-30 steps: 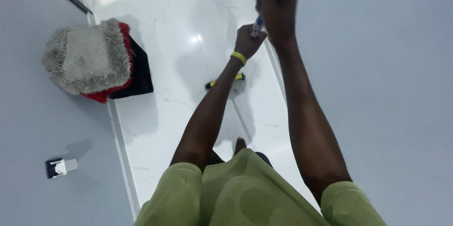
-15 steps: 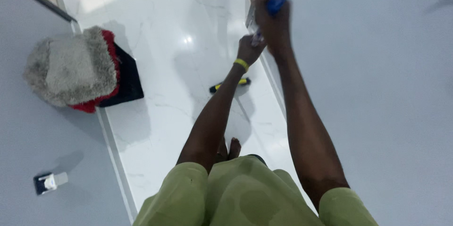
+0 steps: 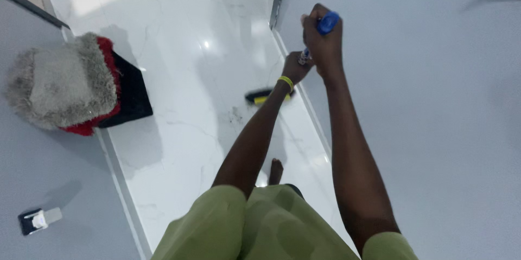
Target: The person picks up a grey rug from the tiled floor, moves it near a red rug, and then uses a squeegee to push liquid across the floor.
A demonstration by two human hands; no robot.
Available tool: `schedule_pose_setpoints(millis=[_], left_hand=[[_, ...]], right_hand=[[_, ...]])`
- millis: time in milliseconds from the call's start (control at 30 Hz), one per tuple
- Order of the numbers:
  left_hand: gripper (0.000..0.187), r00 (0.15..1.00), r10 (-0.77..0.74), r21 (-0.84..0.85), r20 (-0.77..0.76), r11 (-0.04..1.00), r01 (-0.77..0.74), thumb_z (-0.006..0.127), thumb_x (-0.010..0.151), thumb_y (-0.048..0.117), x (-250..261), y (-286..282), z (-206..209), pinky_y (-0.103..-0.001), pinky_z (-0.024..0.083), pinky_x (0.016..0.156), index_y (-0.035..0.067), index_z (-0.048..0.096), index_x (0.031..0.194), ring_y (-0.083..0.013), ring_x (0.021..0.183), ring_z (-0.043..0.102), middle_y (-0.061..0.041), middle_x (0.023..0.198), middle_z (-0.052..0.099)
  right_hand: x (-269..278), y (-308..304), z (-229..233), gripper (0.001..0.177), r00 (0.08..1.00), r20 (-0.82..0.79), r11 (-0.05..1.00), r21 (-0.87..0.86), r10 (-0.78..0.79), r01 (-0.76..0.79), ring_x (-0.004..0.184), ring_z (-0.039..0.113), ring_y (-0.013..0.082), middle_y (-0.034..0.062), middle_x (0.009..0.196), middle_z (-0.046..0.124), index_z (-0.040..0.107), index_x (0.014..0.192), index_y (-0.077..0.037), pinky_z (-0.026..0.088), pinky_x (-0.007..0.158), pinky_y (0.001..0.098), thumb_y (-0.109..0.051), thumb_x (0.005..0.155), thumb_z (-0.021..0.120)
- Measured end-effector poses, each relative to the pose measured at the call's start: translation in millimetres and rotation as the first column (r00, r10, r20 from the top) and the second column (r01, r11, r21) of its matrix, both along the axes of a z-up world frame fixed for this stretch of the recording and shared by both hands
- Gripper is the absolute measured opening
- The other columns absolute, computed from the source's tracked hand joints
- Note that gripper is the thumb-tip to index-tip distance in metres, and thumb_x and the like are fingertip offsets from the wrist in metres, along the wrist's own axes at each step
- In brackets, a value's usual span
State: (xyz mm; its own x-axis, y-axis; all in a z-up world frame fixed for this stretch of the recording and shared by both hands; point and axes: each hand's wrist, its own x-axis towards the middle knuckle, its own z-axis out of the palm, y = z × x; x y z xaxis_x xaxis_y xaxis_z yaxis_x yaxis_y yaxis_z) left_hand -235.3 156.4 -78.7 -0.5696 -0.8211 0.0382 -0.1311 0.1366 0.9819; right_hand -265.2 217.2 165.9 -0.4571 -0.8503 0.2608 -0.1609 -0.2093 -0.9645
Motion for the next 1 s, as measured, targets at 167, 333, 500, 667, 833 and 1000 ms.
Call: schedule_pose_setpoints(millis=[167,333,500,667,833,1000], left_hand=[[0.017,0.996,0.006,-0.215,-0.085,0.976,-0.024,0.077,0.083,0.018,-34.1,0.4,61.7,-0.040,0.059,0.065,0.001,0.075,0.082,-0.0252,0.065,0.075,-0.015,0.072,0.075],[0.023,0.972,0.064,-0.425,-0.228,0.891,-0.158,0.079,0.074,0.017,-52.1,-29.8,40.1,-0.041,0.058,0.065,-0.002,0.074,0.086,-0.0306,0.071,0.075,-0.020,0.077,0.075],[0.020,0.996,0.078,-0.216,0.044,0.974,-0.067,0.076,0.084,0.019,-4.8,-18.3,-2.8,-0.042,0.057,0.067,-0.001,0.073,0.082,-0.0284,0.074,0.077,-0.021,0.078,0.075],[0.019,0.993,0.089,-0.129,0.074,0.988,-0.079,0.076,0.081,0.020,35.5,-3.7,35.7,-0.038,0.059,0.064,0.002,0.073,0.081,-0.0246,0.070,0.077,-0.017,0.077,0.076],[0.015,0.989,0.130,-0.368,-0.072,0.918,-0.147,0.075,0.081,0.013,48.6,-37.0,72.8,-0.041,0.056,0.064,-0.001,0.072,0.082,-0.0272,0.070,0.074,-0.019,0.076,0.075],[0.017,0.984,0.176,-0.306,0.023,0.938,-0.161,0.073,0.081,0.014,98.1,-70.9,25.9,-0.041,0.055,0.064,-0.002,0.067,0.080,-0.0269,0.069,0.074,-0.019,0.075,0.073]], right_hand=[[-31.0,10.5,45.7,0.027,0.993,0.008,0.968,-0.222,-0.115,0.114,0.053,0.054,0.0060,-0.0039,0.064,0.055,0.054,0.085,-0.011,0.043,0.049,0.0262,-0.014,0.111,0.062],[-45.5,4.3,15.5,0.025,0.995,-0.029,0.925,-0.372,-0.092,0.075,0.058,0.049,0.0060,-0.0012,0.069,0.051,0.051,0.088,-0.007,0.039,0.052,0.0259,-0.006,0.111,0.060],[-26.0,8.7,-37.0,0.035,0.995,-0.103,0.977,-0.211,-0.002,-0.020,0.066,0.040,0.0039,-0.0021,0.073,0.040,0.040,0.083,-0.009,0.037,0.057,0.0255,-0.002,0.109,0.063],[-2.6,-7.1,-4.6,0.021,0.997,0.013,0.987,-0.144,0.076,-0.073,0.060,0.055,0.0034,-0.0038,0.068,0.054,0.056,0.085,-0.010,0.045,0.053,0.0218,-0.013,0.105,0.064],[19.4,-21.8,28.1,0.014,0.993,0.116,0.952,-0.307,0.016,0.021,0.066,0.059,0.0037,-0.0030,0.076,0.059,0.055,0.098,-0.010,0.051,0.061,0.0221,-0.016,0.101,0.067],[59.3,-44.8,-12.5,0.030,0.937,-0.347,0.898,-0.394,0.051,-0.195,0.068,0.049,0.0046,-0.0011,0.076,0.050,0.051,0.083,-0.007,0.041,0.063,0.0258,-0.012,0.109,0.064]])
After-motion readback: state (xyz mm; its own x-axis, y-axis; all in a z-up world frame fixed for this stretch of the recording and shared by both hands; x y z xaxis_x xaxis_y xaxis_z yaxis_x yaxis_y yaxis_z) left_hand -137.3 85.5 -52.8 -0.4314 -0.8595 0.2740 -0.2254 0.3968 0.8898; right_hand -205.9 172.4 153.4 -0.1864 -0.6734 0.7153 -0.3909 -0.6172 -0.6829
